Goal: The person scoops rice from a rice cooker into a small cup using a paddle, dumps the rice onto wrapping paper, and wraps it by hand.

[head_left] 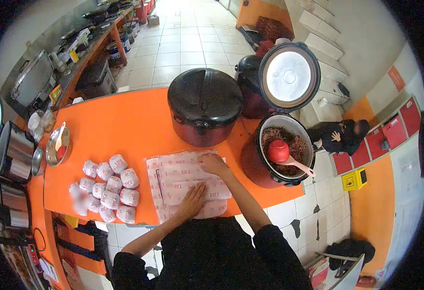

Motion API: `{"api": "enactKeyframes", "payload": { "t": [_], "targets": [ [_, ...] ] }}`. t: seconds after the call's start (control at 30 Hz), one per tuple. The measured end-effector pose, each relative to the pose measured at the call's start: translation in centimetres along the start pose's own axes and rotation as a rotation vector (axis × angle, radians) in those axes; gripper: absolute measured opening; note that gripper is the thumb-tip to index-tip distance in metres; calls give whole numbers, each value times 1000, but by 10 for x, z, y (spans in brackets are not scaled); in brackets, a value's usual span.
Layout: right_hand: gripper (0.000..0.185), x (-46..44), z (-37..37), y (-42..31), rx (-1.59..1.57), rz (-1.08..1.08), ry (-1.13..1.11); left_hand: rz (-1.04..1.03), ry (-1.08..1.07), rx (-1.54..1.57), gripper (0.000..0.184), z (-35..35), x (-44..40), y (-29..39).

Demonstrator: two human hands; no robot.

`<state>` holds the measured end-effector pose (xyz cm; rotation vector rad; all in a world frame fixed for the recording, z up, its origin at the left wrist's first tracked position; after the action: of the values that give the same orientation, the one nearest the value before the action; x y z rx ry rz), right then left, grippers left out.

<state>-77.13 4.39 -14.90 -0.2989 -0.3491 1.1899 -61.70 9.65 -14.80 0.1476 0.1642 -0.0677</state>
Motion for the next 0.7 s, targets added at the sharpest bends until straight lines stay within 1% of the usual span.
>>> {"api": "enactKeyframes", "payload": {
  "t": [0.03, 0.07, 0.13, 0.17, 0.23, 0.27, 0.3, 0.33, 0.4, 0.43, 0.5, 0.6, 0.63, 0.7],
  "targets": [
    [19, 1, -3, -1, -68, -12, -5, -2, -5, -14, 57, -2, 0, -2],
    [18, 14, 5, -13, -55, 20, 1, 1, -10, -25, 57, -3, 1, -4],
    [17, 56, 30, -39, -30, 86, 11, 209, 36, 253, 56, 8, -1, -26],
    [17, 70, 29, -44, -31, 134, 95, 311, 60, 393, 56, 14, -2, -37],
    [16, 104, 24, -56, -39, 218, 265, 198, 219, 84, 50, 65, -9, -35],
    [18, 115, 22, -59, -56, 248, 315, 139, 294, -68, 48, 84, -9, -34],
    [20, 124, 22, -62, -73, 281, 366, 78, 256, -82, 37, 81, -9, -38],
    [23, 133, 22, -65, -90, 317, 418, 29, 135, -76, 34, 64, -5, -41],
    [28, 139, 6, -64, -14, 310, 381, -66, -103, -73, 28, 31, 3, -49],
    [30, 140, -2, -63, 24, 305, 366, -64, -120, -60, 27, 27, 8, -51],
    [33, 142, -10, -60, -25, 318, 368, -71, -153, -32, 24, 23, 17, -50],
    [36, 146, -10, -59, -30, 340, 395, -130, -112, 23, 21, 20, 22, -50],
    [37, 146, -8, -59, -21, 351, 408, -128, -304, 87, 21, 3, 24, -55],
    [39, 146, -9, -58, -11, 353, 409, -119, -691, 213, 21, 2, 23, -59]
  ]
}}
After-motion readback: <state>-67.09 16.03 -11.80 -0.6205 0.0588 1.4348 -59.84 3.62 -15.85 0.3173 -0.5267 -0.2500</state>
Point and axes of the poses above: each hand's wrist, its own x-axis away from the middle knuckle, its own z-axis out of the back of the hand, y = z × x, the point moved 9 cm from there along -x, towards the middle knuckle, and after that the axes turned 4 degrees about -x, right-handed, at the moved point
